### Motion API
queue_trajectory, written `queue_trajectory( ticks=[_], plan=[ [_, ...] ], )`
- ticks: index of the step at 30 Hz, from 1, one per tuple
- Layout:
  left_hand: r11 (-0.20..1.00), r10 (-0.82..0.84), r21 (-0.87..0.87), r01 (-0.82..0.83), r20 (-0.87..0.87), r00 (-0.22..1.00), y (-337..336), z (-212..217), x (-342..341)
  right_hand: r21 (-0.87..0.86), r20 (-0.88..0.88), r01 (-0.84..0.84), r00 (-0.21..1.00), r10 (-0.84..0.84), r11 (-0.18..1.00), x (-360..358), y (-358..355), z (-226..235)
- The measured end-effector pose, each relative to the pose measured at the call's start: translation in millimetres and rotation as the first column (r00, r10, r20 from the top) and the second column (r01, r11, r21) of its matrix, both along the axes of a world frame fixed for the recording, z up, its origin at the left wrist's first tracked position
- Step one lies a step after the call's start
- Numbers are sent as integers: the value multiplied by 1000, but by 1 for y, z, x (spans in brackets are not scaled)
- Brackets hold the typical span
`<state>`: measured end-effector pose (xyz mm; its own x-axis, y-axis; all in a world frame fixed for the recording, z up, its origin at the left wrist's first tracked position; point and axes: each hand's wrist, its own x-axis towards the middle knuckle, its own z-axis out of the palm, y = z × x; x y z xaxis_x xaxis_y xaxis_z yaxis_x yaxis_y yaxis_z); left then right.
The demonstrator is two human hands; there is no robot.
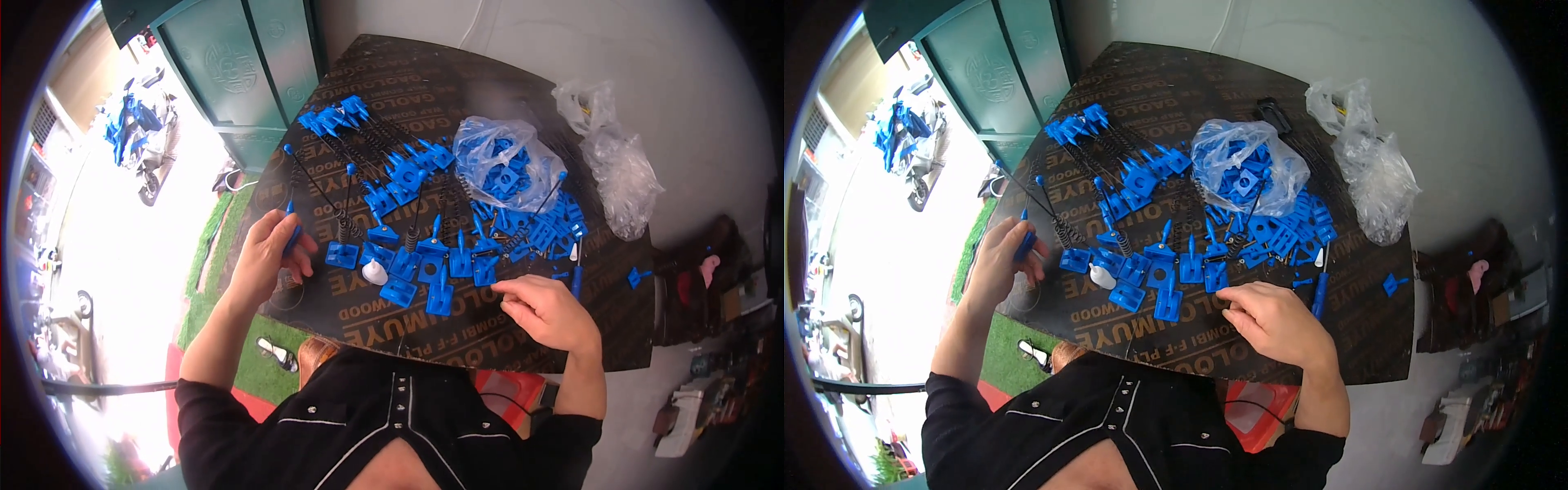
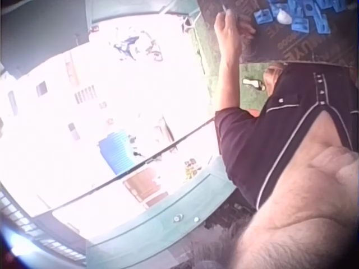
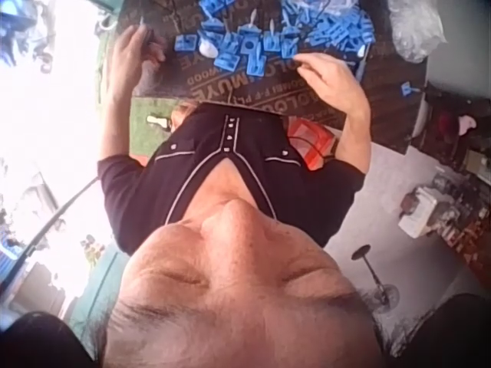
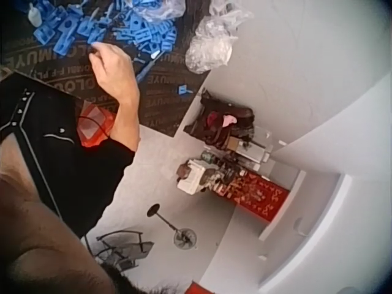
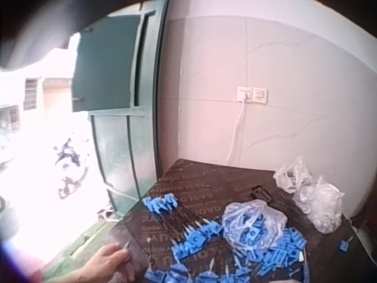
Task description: The person assembles small blue plastic components with a spring and a screw using a screwdriver.
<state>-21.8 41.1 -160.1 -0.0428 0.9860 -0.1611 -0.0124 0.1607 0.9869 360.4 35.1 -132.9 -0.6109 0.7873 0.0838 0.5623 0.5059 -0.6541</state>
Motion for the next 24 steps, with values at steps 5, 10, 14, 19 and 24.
queue_trajectory(
  ticks=[5, 10, 14, 19, 24],
  plan=[
    [993, 54, -105, -50, 32, 998, 13, -9, 1, -16, -10, -23, 1000, 23, 1000, 0, -2, -6],
    [988, 70, -136, -72, -17, 997, 29, -17, 1, -39, 3, -39, 999, 39, 998, 2, -4, -11],
    [977, 23, -207, -60, -174, 985, 44, -9, 9, -34, -2, -53, 999, 53, 998, 4, -5, -12],
    [953, -111, -303, 30, -256, 960, 66, -9, 11, -25, -32, -62, 998, 61, 998, 4, -6, -10],
    [947, -197, -309, 83, -357, 913, 78, -3, 18, -22, -57, -51, 997, 50, 998, 6, -8, -10]
  ],
)
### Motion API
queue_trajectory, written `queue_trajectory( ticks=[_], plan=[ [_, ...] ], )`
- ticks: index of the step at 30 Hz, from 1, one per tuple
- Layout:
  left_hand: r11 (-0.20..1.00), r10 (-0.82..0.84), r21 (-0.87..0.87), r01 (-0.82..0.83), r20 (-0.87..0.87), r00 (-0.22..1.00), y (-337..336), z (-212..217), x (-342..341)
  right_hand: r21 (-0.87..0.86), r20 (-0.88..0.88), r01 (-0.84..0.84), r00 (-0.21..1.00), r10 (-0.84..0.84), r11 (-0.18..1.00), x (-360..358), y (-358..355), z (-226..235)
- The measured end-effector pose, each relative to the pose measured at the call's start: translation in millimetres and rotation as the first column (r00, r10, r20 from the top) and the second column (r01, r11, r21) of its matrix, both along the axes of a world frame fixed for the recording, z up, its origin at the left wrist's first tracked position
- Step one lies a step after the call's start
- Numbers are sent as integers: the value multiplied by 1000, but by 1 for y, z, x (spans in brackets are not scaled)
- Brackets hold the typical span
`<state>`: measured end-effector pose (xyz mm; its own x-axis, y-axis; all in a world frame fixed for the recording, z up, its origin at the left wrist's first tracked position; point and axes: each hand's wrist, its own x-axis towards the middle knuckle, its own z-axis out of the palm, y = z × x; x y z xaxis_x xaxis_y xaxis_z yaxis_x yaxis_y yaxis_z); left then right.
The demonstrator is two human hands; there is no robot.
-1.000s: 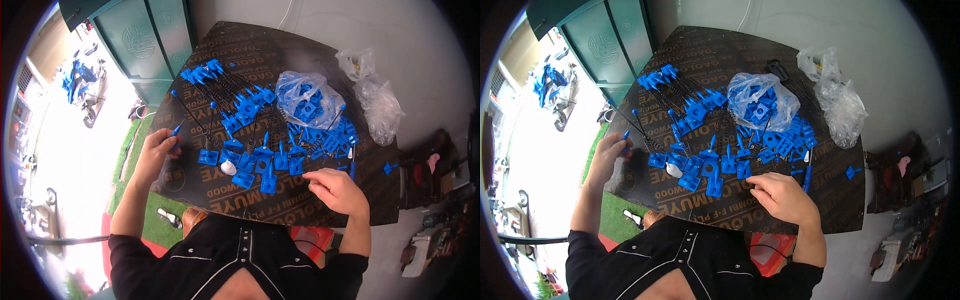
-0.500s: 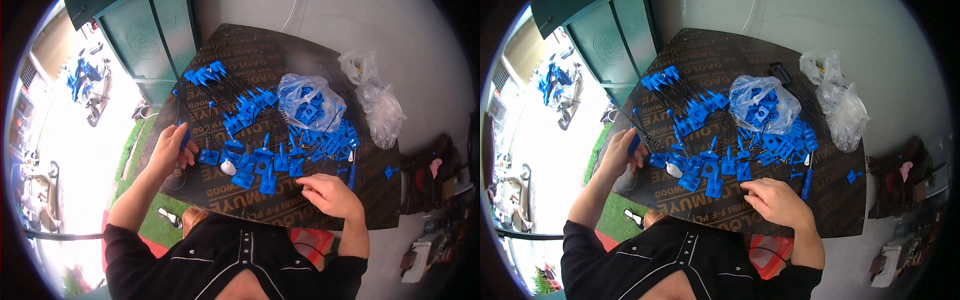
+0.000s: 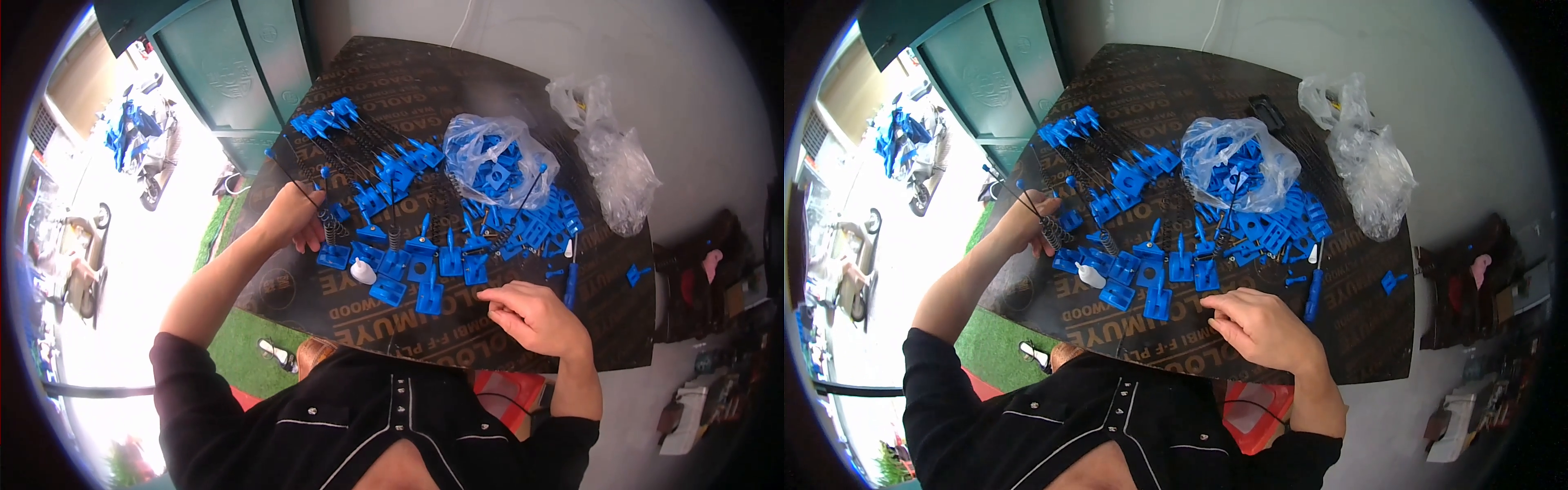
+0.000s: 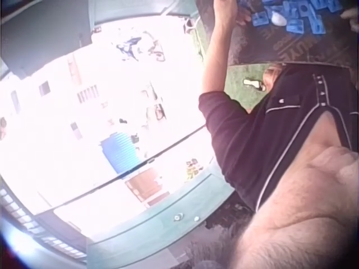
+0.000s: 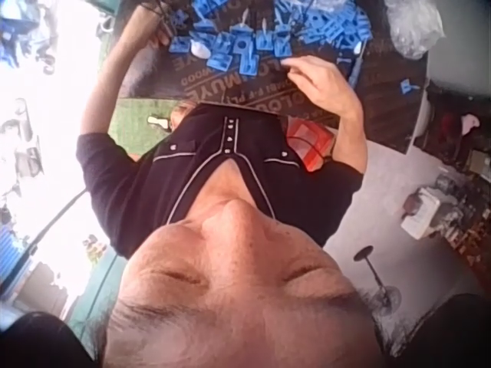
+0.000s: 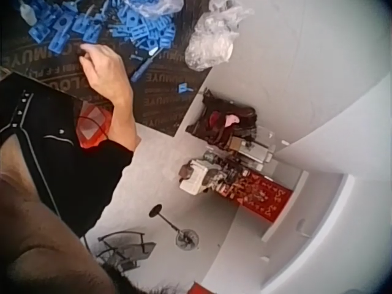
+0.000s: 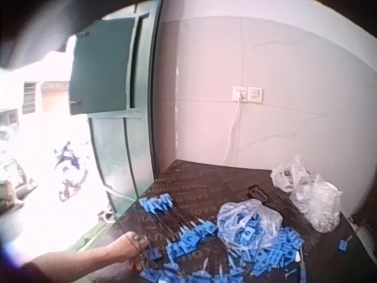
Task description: The person assembles small blue plastic components with a spring and a screw using a screwdriver.
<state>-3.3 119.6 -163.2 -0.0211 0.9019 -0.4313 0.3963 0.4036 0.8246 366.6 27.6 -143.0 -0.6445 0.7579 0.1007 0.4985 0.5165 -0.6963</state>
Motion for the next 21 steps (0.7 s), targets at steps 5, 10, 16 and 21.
queue_trajectory(
  ticks=[5, 10, 16, 21],
  plan=[
    [998, -66, 18, 66, 13, 998, -3, 1, -3, 6, 18, 41, 999, -42, 999, 3, 5, -2],
    [970, -127, 178, 164, -203, 971, -27, 8, -20, 15, 26, 186, 982, -186, 982, 4, 9, -3],
    [791, -379, 447, 418, -177, 908, -63, -6, -21, -81, -3, 401, 915, -402, 913, -8, 18, -2],
    [730, -342, 594, 340, -113, 933, -65, -9, 14, -62, -1, 412, 911, -412, 909, -22, 30, -11]
  ],
)
